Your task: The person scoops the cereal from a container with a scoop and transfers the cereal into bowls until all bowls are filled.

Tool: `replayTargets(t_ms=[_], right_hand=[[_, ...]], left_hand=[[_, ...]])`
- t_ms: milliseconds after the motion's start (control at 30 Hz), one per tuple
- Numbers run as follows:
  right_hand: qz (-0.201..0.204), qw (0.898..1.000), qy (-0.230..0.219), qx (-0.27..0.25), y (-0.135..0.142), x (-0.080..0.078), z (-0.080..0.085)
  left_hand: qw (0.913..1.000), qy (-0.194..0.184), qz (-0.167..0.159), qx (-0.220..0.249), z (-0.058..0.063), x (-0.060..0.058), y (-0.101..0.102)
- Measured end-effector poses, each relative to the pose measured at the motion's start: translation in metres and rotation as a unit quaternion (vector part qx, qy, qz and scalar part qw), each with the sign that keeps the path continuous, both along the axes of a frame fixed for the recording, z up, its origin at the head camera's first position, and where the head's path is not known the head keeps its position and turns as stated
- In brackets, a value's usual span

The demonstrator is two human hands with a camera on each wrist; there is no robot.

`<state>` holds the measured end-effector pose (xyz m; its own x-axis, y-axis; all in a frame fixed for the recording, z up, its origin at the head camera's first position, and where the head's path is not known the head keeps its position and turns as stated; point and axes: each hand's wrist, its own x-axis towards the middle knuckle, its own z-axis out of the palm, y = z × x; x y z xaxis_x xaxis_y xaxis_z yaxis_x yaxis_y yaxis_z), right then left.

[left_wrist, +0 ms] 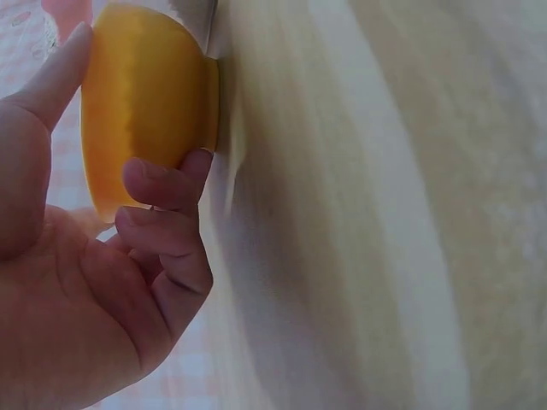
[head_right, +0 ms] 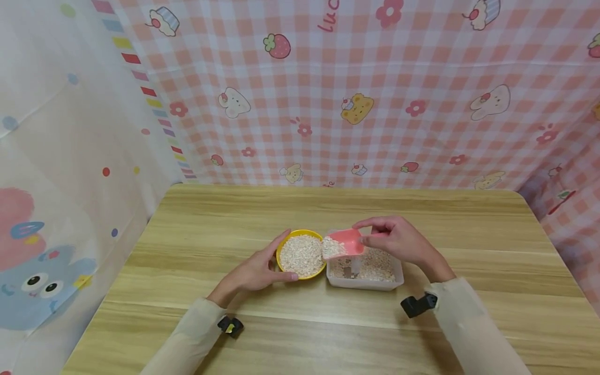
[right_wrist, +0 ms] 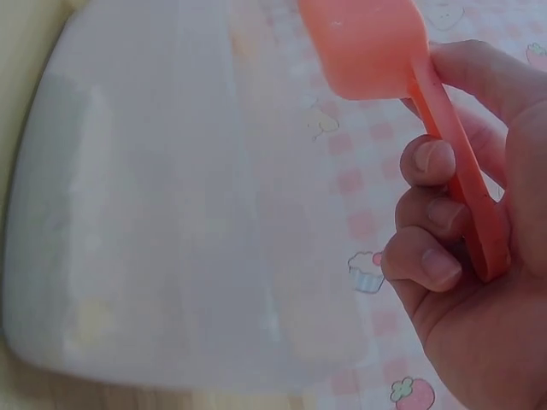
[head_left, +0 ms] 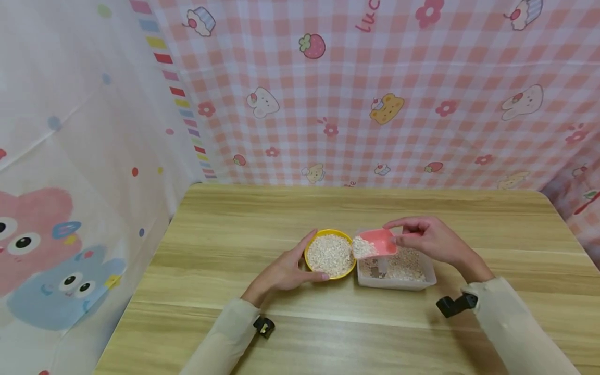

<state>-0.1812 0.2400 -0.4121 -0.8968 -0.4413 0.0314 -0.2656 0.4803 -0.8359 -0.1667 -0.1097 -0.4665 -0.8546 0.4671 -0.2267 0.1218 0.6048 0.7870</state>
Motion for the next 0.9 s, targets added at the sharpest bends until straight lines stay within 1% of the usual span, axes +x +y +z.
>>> replayTargets(t_ms=[167, 433, 700, 900], right_hand=[[0.005, 1.000, 0.003, 0.003, -0.008, -0.002, 0.005], [0.017, 1.000, 0.001, 0.008, -0.024, -0.004, 0.013], [0.032, 0.999, 0.025, 0.018, -0.040, -0.006, 0.017], [0.043, 0.998, 0.030, 0.031, -0.051, -0.007, 0.021]], left_hand=[[1.0000, -0.002, 0.002, 0.007, -0.001, 0.000, 0.001], [0.9996, -0.020, 0.007, 0.017, -0.004, 0.000, 0.001], [0.9993, -0.027, 0.009, 0.025, -0.005, 0.000, 0.001], [0.9993, -0.024, 0.010, 0.028, -0.004, 0.002, 0.001]])
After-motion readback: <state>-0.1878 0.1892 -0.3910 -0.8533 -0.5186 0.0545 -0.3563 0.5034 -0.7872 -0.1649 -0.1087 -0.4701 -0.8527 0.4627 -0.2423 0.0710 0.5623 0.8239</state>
